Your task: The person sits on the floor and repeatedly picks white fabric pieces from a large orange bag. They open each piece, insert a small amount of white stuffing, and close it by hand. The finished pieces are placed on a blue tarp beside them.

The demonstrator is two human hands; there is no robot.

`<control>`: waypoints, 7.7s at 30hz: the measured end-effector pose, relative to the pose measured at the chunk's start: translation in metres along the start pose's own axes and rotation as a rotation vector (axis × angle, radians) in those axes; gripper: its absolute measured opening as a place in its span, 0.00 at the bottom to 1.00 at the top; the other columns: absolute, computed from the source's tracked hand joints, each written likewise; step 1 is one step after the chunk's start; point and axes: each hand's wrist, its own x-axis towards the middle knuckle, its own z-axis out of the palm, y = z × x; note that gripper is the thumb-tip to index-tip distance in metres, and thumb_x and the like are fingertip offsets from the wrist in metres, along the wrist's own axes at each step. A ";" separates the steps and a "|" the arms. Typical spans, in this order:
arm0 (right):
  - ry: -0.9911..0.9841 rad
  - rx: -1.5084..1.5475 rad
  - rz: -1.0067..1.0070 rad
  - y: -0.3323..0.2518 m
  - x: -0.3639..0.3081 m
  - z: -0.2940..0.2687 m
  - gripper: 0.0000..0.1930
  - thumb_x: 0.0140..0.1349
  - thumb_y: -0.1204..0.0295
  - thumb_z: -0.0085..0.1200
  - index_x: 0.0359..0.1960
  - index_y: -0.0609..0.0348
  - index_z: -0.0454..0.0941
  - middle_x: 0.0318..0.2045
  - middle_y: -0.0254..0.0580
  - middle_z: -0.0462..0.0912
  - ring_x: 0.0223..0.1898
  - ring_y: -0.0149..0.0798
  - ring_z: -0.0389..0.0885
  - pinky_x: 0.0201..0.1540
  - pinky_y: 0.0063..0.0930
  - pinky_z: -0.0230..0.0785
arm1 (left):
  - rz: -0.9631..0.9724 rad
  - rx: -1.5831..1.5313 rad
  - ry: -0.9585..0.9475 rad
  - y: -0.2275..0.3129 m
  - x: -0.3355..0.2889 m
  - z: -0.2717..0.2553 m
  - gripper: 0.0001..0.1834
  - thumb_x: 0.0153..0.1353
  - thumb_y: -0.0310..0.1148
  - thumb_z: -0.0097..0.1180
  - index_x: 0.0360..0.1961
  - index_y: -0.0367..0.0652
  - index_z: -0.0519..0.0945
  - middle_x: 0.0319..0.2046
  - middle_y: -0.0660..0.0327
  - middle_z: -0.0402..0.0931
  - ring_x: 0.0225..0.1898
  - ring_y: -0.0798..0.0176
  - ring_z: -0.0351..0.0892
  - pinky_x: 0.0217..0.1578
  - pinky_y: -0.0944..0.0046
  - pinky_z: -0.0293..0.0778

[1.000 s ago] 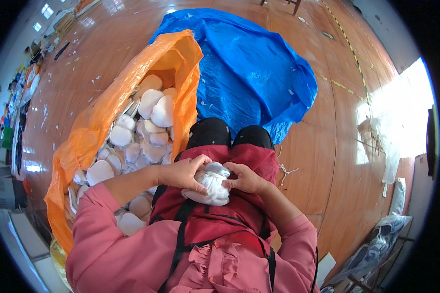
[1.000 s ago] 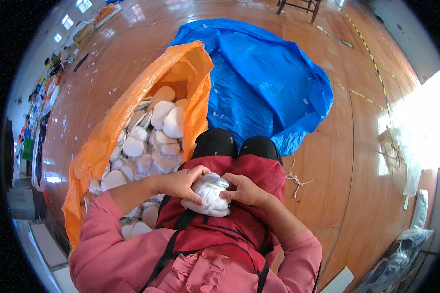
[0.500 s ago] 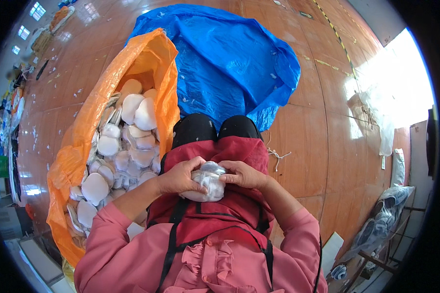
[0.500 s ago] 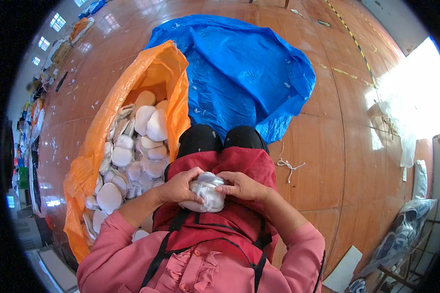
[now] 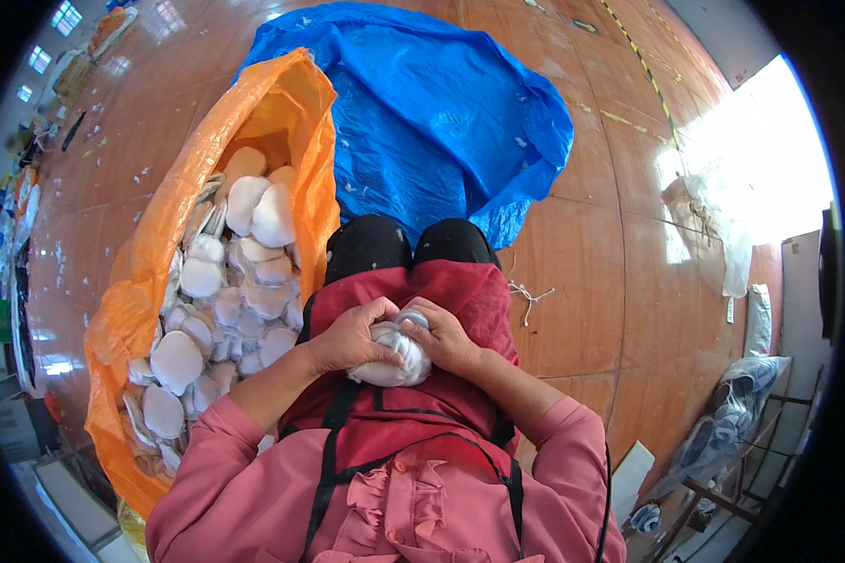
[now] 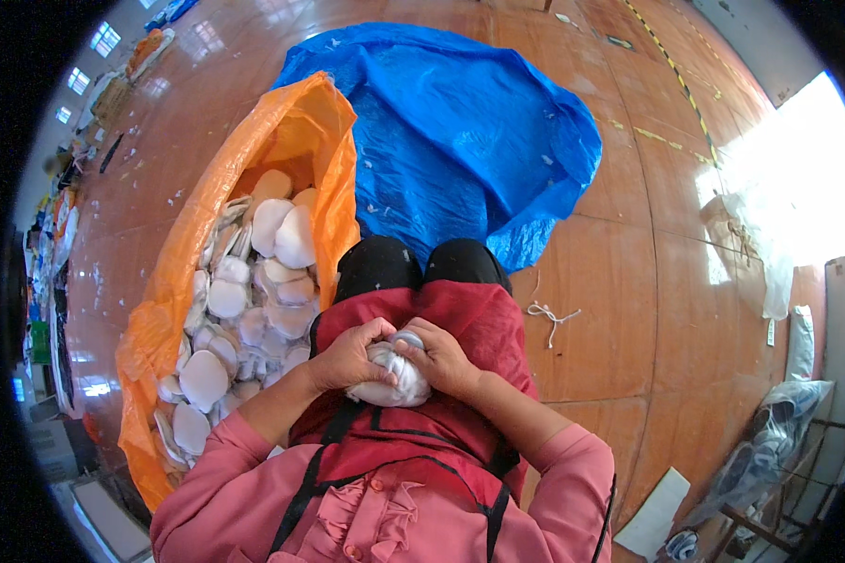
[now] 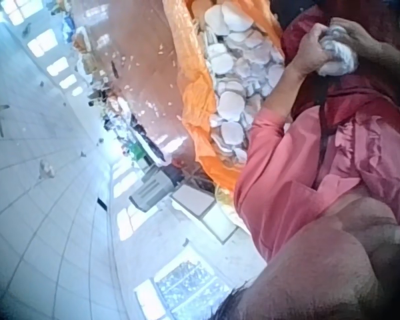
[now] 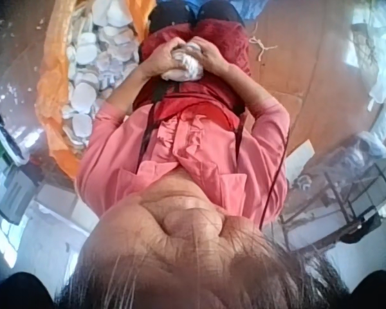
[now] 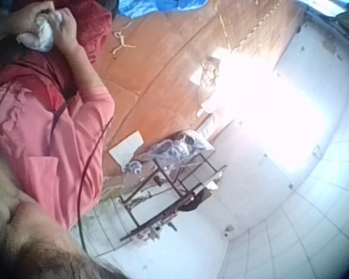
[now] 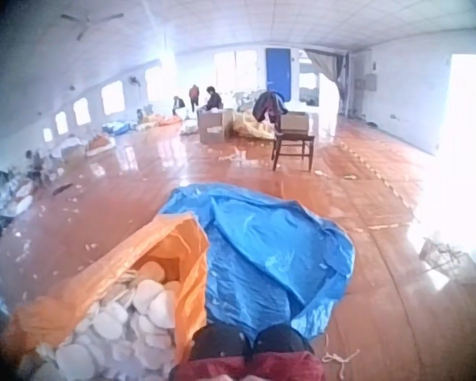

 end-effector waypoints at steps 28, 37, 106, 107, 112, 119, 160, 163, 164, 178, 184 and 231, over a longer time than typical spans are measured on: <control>0.224 0.816 0.643 0.015 -0.008 0.030 0.15 0.71 0.60 0.51 0.31 0.57 0.81 0.27 0.27 0.78 0.27 0.24 0.72 0.30 0.22 0.66 | 0.286 0.528 0.171 0.010 -0.012 0.031 0.20 0.42 0.24 0.65 0.38 0.39 0.72 0.34 0.48 0.74 0.38 0.41 0.76 0.41 0.50 0.72; 0.310 0.832 0.616 0.009 -0.014 0.034 0.13 0.71 0.62 0.51 0.33 0.57 0.80 0.27 0.27 0.78 0.28 0.24 0.72 0.31 0.22 0.66 | 0.432 0.737 0.253 0.000 -0.022 0.044 0.23 0.41 0.24 0.66 0.39 0.37 0.70 0.34 0.49 0.72 0.39 0.41 0.75 0.42 0.49 0.71; -0.053 0.781 0.151 0.015 0.052 0.027 0.29 0.60 0.73 0.64 0.62 0.57 0.64 0.57 0.38 0.73 0.59 0.38 0.71 0.63 0.33 0.62 | 0.191 0.206 0.850 0.022 -0.041 0.006 0.21 0.50 0.31 0.72 0.43 0.41 0.76 0.36 0.55 0.79 0.39 0.55 0.81 0.40 0.58 0.75; -0.099 0.744 0.180 0.013 0.055 0.025 0.32 0.59 0.71 0.64 0.63 0.58 0.62 0.57 0.39 0.72 0.59 0.38 0.71 0.63 0.34 0.61 | 0.166 0.194 0.839 0.018 -0.041 0.004 0.21 0.50 0.31 0.72 0.43 0.41 0.76 0.35 0.56 0.79 0.38 0.56 0.81 0.40 0.58 0.75; -0.217 0.526 0.237 0.012 0.059 0.018 0.42 0.55 0.61 0.70 0.67 0.62 0.60 0.58 0.42 0.73 0.60 0.38 0.71 0.63 0.33 0.62 | 0.227 0.230 0.805 -0.012 -0.034 0.001 0.19 0.50 0.32 0.72 0.39 0.41 0.75 0.33 0.54 0.78 0.37 0.52 0.81 0.38 0.58 0.75; -0.002 0.281 0.319 0.002 0.056 0.030 0.34 0.58 0.67 0.65 0.64 0.63 0.64 0.54 0.43 0.76 0.55 0.36 0.74 0.59 0.31 0.66 | 0.179 0.338 0.823 -0.017 -0.022 0.000 0.23 0.52 0.33 0.70 0.43 0.40 0.71 0.35 0.48 0.78 0.43 0.38 0.79 0.39 0.50 0.75; -0.220 -0.565 0.115 -0.019 0.067 0.019 0.32 0.57 0.61 0.61 0.59 0.67 0.64 0.45 0.65 0.80 0.45 0.63 0.80 0.45 0.52 0.73 | -0.116 0.291 0.386 -0.005 0.005 -0.051 0.25 0.49 0.37 0.71 0.44 0.33 0.76 0.36 0.51 0.80 0.36 0.55 0.81 0.39 0.57 0.77; -0.145 -0.566 0.137 -0.004 0.066 0.028 0.31 0.58 0.64 0.59 0.60 0.65 0.63 0.45 0.66 0.80 0.45 0.64 0.80 0.44 0.52 0.73 | 0.030 0.587 0.550 -0.010 0.008 -0.033 0.23 0.49 0.38 0.67 0.42 0.34 0.75 0.37 0.46 0.79 0.38 0.44 0.81 0.40 0.51 0.76; -0.135 -0.531 0.143 -0.002 0.065 0.028 0.30 0.58 0.64 0.58 0.59 0.64 0.63 0.45 0.66 0.80 0.45 0.64 0.80 0.44 0.53 0.73 | 0.062 0.593 0.595 -0.011 0.008 -0.027 0.22 0.50 0.38 0.66 0.42 0.35 0.75 0.37 0.45 0.79 0.39 0.42 0.80 0.40 0.49 0.75; -0.082 -0.310 0.045 -0.002 0.060 0.036 0.36 0.47 0.61 0.72 0.56 0.59 0.69 0.46 0.57 0.80 0.50 0.56 0.79 0.52 0.42 0.72 | 0.289 0.434 0.770 -0.029 -0.026 0.001 0.22 0.48 0.21 0.61 0.45 0.38 0.69 0.39 0.46 0.70 0.44 0.39 0.72 0.45 0.50 0.69; -0.288 0.544 0.400 0.024 0.041 0.002 0.33 0.59 0.80 0.60 0.66 0.63 0.60 0.54 0.43 0.75 0.53 0.37 0.76 0.55 0.30 0.71 | 0.353 0.390 0.729 -0.048 -0.024 -0.011 0.21 0.48 0.18 0.60 0.44 0.39 0.69 0.37 0.50 0.69 0.41 0.42 0.72 0.42 0.53 0.70; 0.002 0.111 0.104 0.013 0.014 0.023 0.23 0.55 0.85 0.58 0.53 0.59 0.73 0.48 0.37 0.78 0.47 0.31 0.76 0.50 0.26 0.71 | 0.722 0.680 0.747 -0.043 -0.023 0.010 0.17 0.42 0.19 0.64 0.35 0.46 0.77 0.38 0.58 0.70 0.39 0.53 0.73 0.39 0.58 0.71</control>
